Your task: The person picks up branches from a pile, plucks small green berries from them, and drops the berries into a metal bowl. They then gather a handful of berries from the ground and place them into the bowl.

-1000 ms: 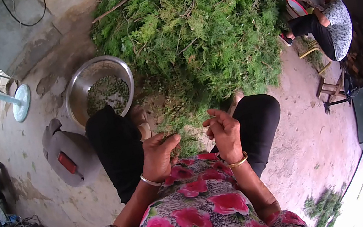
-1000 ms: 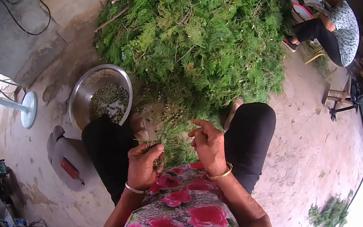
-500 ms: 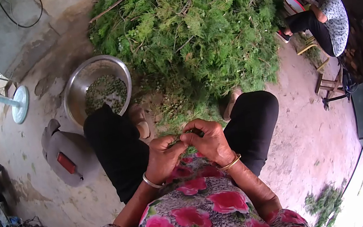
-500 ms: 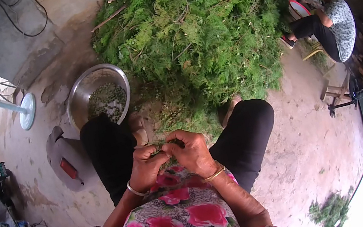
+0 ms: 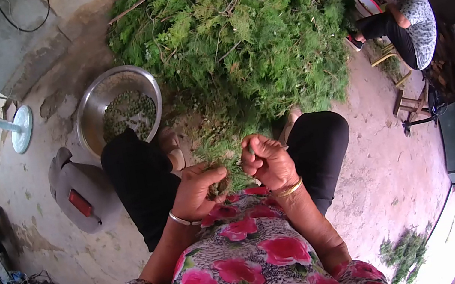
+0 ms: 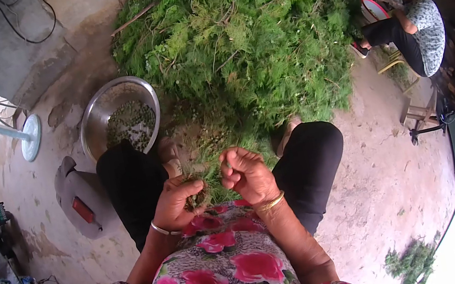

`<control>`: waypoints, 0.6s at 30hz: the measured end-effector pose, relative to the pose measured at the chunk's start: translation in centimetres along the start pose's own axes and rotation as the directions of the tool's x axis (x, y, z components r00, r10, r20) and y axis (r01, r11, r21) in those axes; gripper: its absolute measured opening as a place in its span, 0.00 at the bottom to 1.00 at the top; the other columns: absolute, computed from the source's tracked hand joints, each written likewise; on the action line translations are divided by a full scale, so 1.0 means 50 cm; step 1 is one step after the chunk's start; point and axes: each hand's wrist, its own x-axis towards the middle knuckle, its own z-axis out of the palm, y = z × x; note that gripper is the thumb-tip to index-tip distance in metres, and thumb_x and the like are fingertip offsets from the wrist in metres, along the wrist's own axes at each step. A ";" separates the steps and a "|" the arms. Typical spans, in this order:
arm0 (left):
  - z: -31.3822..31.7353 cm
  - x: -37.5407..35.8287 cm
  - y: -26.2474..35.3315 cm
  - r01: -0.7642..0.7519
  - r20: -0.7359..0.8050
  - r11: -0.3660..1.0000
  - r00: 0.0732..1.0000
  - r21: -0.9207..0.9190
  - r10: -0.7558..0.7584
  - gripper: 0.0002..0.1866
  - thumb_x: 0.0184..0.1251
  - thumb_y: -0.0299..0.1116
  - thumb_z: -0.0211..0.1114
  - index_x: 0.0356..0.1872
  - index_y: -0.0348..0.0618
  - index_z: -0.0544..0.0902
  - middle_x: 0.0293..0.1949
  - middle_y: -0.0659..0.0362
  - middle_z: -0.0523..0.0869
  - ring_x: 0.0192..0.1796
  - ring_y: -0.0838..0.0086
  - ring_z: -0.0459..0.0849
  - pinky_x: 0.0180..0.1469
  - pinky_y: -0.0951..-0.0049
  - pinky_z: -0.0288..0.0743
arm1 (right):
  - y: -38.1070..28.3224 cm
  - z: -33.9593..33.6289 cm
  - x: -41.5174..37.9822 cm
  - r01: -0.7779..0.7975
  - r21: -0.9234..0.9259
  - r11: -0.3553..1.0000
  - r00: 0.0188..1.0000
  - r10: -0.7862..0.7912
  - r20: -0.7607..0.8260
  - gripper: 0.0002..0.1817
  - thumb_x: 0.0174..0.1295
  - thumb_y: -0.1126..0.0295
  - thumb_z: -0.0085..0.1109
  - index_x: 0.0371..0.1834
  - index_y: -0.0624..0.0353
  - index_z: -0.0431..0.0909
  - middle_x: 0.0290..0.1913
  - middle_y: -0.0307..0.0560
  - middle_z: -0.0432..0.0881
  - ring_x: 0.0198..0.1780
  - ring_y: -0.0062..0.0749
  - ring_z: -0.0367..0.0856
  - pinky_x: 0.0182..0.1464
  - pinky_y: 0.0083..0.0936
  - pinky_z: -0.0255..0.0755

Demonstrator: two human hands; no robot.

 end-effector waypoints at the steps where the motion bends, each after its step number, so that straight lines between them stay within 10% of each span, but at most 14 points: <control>1: -0.007 0.002 0.001 -0.037 -0.033 0.998 0.999 0.058 0.039 0.02 0.59 0.24 0.62 0.31 0.35 0.80 0.24 0.63 0.79 0.23 0.83 0.74 0.19 0.82 0.63 | -0.008 -0.002 0.001 -0.003 0.003 1.000 1.000 0.003 -0.003 0.08 0.63 0.69 0.55 0.38 0.63 0.76 0.26 0.39 0.75 0.23 0.19 0.69 0.26 0.20 0.64; 10: -0.060 0.022 -0.004 -0.073 -0.072 0.839 0.989 0.540 0.132 0.09 0.59 0.29 0.65 0.36 0.33 0.81 0.25 0.63 0.81 0.20 0.86 0.73 0.15 0.85 0.59 | -0.018 -0.007 -0.007 0.024 -0.210 0.977 0.963 -0.079 -0.257 0.10 0.66 0.68 0.47 0.34 0.64 0.73 0.32 0.50 0.78 0.28 0.29 0.72 0.28 0.23 0.68; 13: -0.064 0.030 -0.008 -0.011 -0.103 0.974 0.994 0.228 0.035 0.13 0.64 0.37 0.64 0.38 0.34 0.80 0.28 0.60 0.81 0.23 0.81 0.77 0.18 0.82 0.64 | -0.015 -0.004 -0.014 0.006 -0.299 0.954 0.957 -0.093 -0.276 0.13 0.68 0.65 0.48 0.34 0.64 0.75 0.26 0.45 0.77 0.23 0.23 0.70 0.23 0.18 0.64; 15: -0.057 0.032 -0.014 0.022 -0.039 0.925 0.998 -0.380 -0.040 0.19 0.68 0.45 0.59 0.38 0.35 0.79 0.32 0.55 0.82 0.29 0.71 0.80 0.24 0.76 0.70 | -0.010 0.010 -0.018 -0.021 -0.357 0.934 0.959 -0.081 -0.270 0.13 0.69 0.65 0.48 0.33 0.63 0.77 0.23 0.42 0.76 0.20 0.20 0.68 0.20 0.16 0.61; 16: -0.099 0.050 -0.033 0.127 0.242 0.850 0.970 -0.512 0.001 0.24 0.71 0.49 0.52 0.44 0.33 0.78 0.39 0.49 0.82 0.40 0.61 0.82 0.37 0.66 0.77 | -0.008 0.028 -0.021 -0.015 -0.393 0.920 0.962 -0.093 -0.255 0.12 0.68 0.65 0.49 0.34 0.63 0.77 0.22 0.40 0.75 0.18 0.17 0.66 0.19 0.14 0.58; 18: -0.080 0.047 -0.030 0.134 0.229 0.819 0.973 -0.559 -0.003 0.25 0.72 0.49 0.50 0.46 0.32 0.77 0.41 0.46 0.82 0.43 0.59 0.82 0.43 0.62 0.77 | 0.003 0.050 -0.024 0.008 -0.481 0.877 0.961 -0.139 -0.238 0.09 0.66 0.69 0.53 0.36 0.64 0.79 0.22 0.36 0.75 0.17 0.13 0.64 0.18 0.12 0.57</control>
